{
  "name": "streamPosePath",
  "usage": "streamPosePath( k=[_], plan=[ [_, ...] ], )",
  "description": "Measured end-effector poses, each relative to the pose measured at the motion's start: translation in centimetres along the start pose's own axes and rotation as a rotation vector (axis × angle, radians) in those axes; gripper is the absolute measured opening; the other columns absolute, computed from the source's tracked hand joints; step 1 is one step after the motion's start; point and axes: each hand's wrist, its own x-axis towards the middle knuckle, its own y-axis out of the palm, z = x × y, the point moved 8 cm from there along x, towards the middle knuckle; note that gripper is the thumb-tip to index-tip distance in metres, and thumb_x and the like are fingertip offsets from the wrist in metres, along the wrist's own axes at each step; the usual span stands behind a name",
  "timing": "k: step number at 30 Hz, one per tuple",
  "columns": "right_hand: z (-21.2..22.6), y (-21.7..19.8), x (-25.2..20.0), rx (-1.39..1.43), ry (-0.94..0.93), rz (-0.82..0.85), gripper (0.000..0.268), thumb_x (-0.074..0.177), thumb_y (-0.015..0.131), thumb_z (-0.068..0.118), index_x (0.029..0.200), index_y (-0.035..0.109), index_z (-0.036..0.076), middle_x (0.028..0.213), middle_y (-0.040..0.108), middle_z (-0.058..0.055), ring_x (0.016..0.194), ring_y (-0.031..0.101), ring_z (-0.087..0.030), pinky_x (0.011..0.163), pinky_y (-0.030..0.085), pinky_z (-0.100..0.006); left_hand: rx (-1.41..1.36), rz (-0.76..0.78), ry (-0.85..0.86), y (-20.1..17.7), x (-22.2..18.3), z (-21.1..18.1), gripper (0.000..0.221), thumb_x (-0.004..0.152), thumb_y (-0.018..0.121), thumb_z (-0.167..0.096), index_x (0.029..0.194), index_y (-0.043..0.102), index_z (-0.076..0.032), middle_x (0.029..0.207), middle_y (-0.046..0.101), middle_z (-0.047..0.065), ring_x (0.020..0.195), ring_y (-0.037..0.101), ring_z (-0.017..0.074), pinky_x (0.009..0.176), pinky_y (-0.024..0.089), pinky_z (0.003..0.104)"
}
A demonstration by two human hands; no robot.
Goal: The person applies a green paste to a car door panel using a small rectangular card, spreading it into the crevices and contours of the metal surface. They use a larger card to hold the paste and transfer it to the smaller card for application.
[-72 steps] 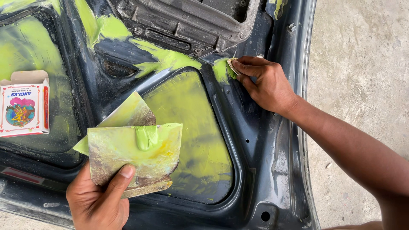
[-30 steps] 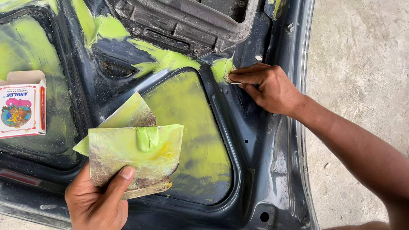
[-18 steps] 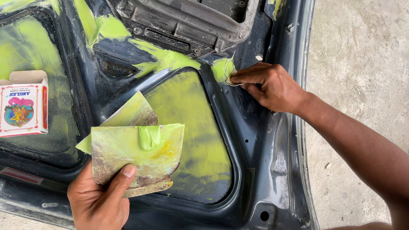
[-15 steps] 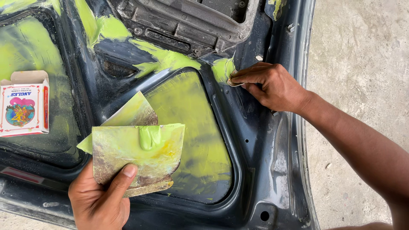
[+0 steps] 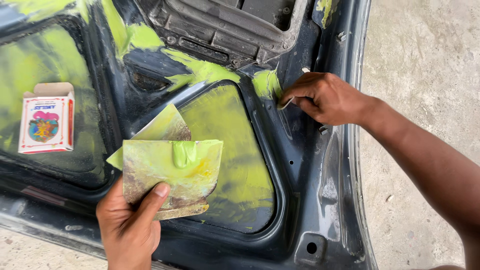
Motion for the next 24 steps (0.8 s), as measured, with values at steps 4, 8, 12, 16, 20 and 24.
streamPosePath(
  k=[4, 8, 12, 16, 20, 24],
  plan=[
    [0.0, -3.0, -2.0, 0.268, 0.37, -0.183, 0.022, 0.096, 0.053, 0.004, 0.11, 0.069, 0.001, 0.098, 0.075, -0.013, 0.04, 0.047, -0.009, 0.034, 0.039, -0.024, -0.063, 0.058, 0.057, 0.0, 0.3, 0.4, 0.044, 0.078, 0.066, 0.002, 0.122, 0.061, 0.008, 0.11, 0.069, 0.013, 0.099, 0.062, 0.0162, 0.093, 0.052, 0.029],
    [3.2, -1.6, -3.4, 0.95, 0.276, -0.39, 0.014, 0.099, 0.055, 0.007, 0.104, 0.067, 0.003, 0.105, 0.072, -0.015, 0.091, 0.072, -0.023, 0.078, 0.064, -0.026, -0.024, 0.169, 0.067, 2.1, -0.5, -0.9, 0.04, 0.08, 0.069, -0.003, 0.119, 0.065, 0.004, 0.107, 0.072, 0.01, 0.095, 0.065, 0.0139, 0.09, 0.055, 0.03],
    [6.6, 0.2, -4.1, 1.41, 0.158, -0.575, 0.022, 0.096, 0.059, 0.002, 0.115, 0.069, 0.006, 0.113, 0.069, -0.022, 0.104, 0.07, -0.033, 0.092, 0.062, -0.041, -0.058, 0.384, 0.068, 5.2, -1.6, -2.0, 0.04, 0.082, 0.069, -0.009, 0.12, 0.064, 0.002, 0.109, 0.074, 0.01, 0.099, 0.066, 0.0147, 0.089, 0.056, 0.03],
    [9.0, 1.7, -5.3, 1.239, 0.236, -0.586, 0.025, 0.088, 0.064, 0.008, 0.111, 0.068, -0.003, 0.118, 0.068, -0.028, 0.111, 0.069, -0.032, 0.099, 0.057, -0.036, -0.009, 0.445, 0.16, 6.5, -2.1, -3.0, 0.039, 0.086, 0.067, -0.018, 0.12, 0.064, -0.001, 0.113, 0.071, 0.006, 0.107, 0.062, 0.0138, 0.096, 0.051, 0.031],
    [10.6, 0.3, -5.0, 0.911, 0.234, -0.509, 0.023, 0.091, 0.059, 0.01, 0.109, 0.069, 0.0, 0.116, 0.072, -0.019, 0.111, 0.07, -0.025, 0.099, 0.056, -0.034, -0.019, 0.471, 0.186, 6.7, -2.6, -3.3, 0.04, 0.087, 0.066, -0.017, 0.124, 0.062, -0.001, 0.118, 0.069, 0.007, 0.111, 0.062, 0.0155, 0.1, 0.051, 0.032],
    [12.5, -0.9, -3.7, 0.625, 0.079, -0.271, 0.026, 0.089, 0.054, 0.003, 0.109, 0.071, 0.003, 0.109, 0.075, -0.013, 0.099, 0.075, -0.021, 0.085, 0.062, -0.031, -0.142, 0.429, 0.121, 5.6, -2.4, -1.7, 0.038, 0.086, 0.068, -0.008, 0.122, 0.062, 0.002, 0.111, 0.071, 0.009, 0.101, 0.065, 0.0159, 0.091, 0.055, 0.031]
  ],
)
